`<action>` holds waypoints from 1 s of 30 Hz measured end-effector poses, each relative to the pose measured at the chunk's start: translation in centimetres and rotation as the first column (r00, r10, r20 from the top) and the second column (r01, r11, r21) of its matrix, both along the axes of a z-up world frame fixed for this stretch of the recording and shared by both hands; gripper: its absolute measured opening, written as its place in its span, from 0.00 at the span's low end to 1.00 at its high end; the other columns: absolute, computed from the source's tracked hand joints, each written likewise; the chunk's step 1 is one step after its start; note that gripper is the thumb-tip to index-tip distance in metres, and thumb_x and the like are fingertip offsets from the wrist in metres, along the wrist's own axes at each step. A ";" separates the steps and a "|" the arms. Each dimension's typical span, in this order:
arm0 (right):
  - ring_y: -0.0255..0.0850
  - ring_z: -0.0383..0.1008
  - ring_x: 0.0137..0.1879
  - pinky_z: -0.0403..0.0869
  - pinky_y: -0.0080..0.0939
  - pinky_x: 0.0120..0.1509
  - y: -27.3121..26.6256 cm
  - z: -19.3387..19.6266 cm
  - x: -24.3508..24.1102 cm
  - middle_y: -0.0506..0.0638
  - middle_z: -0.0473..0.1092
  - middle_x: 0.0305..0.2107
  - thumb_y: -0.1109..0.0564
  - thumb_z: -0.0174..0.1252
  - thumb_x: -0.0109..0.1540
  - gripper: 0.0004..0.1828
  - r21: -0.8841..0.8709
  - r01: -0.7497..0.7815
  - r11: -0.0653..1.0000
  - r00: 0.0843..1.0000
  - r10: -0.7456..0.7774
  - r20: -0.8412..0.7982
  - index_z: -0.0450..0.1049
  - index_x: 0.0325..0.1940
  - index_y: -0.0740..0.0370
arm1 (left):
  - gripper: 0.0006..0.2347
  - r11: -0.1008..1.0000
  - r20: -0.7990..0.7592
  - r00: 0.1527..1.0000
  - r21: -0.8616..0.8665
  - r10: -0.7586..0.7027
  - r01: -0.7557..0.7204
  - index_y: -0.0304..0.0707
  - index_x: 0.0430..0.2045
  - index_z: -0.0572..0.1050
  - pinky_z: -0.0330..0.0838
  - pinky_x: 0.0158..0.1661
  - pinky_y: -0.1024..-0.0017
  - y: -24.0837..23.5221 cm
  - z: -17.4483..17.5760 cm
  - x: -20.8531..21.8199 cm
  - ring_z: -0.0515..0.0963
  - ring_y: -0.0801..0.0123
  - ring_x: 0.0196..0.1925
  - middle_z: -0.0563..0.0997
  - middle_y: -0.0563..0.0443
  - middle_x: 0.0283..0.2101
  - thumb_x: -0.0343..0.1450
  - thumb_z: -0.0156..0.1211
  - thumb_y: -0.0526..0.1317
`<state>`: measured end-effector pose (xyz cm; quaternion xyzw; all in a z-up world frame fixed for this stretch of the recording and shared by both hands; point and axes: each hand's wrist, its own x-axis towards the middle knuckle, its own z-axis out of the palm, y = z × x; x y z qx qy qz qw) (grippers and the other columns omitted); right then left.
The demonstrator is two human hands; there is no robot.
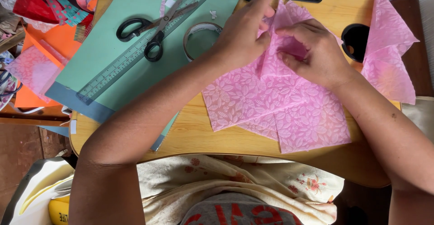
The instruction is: Creating small decorative cones by applying double-sided tape to patterned fabric squares and rolling them.
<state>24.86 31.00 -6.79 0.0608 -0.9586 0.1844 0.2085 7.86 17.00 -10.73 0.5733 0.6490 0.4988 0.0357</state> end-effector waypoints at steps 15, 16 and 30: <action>0.32 0.59 0.28 0.60 0.28 0.34 1.9 -3.0 -0.1 0.51 0.71 0.32 0.79 0.57 0.66 0.09 -0.490 0.096 0.867 0.995 -0.086 0.042 0.76 0.46 0.74 | 0.45 0.993 -0.179 0.980 -0.063 0.091 -0.104 0.47 0.67 0.53 0.85 0.50 0.64 0.5 -0.6 0.2 0.87 0.57 0.53 0.81 0.42 0.57 0.54 0.72 0.26; 0.32 0.59 0.28 0.60 0.28 0.34 2.2 -3.3 -0.2 0.51 0.71 0.32 0.79 0.57 0.66 0.09 -0.490 0.097 0.866 0.995 -0.088 0.042 0.76 0.46 0.74 | 0.45 0.993 -0.179 0.980 -0.064 0.090 -0.103 0.47 0.67 0.53 0.85 0.50 0.64 0.5 -0.5 0.2 0.87 0.57 0.53 0.81 0.42 0.57 0.54 0.72 0.26; 0.27 0.62 0.33 0.64 0.24 0.40 3.0 -4.3 -0.5 0.47 0.69 0.36 0.78 0.55 0.72 0.13 -0.669 0.080 0.739 0.996 -0.091 0.020 0.66 0.48 0.64 | 0.08 0.977 -0.064 0.992 0.177 -0.106 0.115 0.36 0.28 0.75 0.68 0.33 0.74 0.2 1.6 0.1 0.74 0.71 0.31 0.77 0.53 0.30 0.63 0.63 0.24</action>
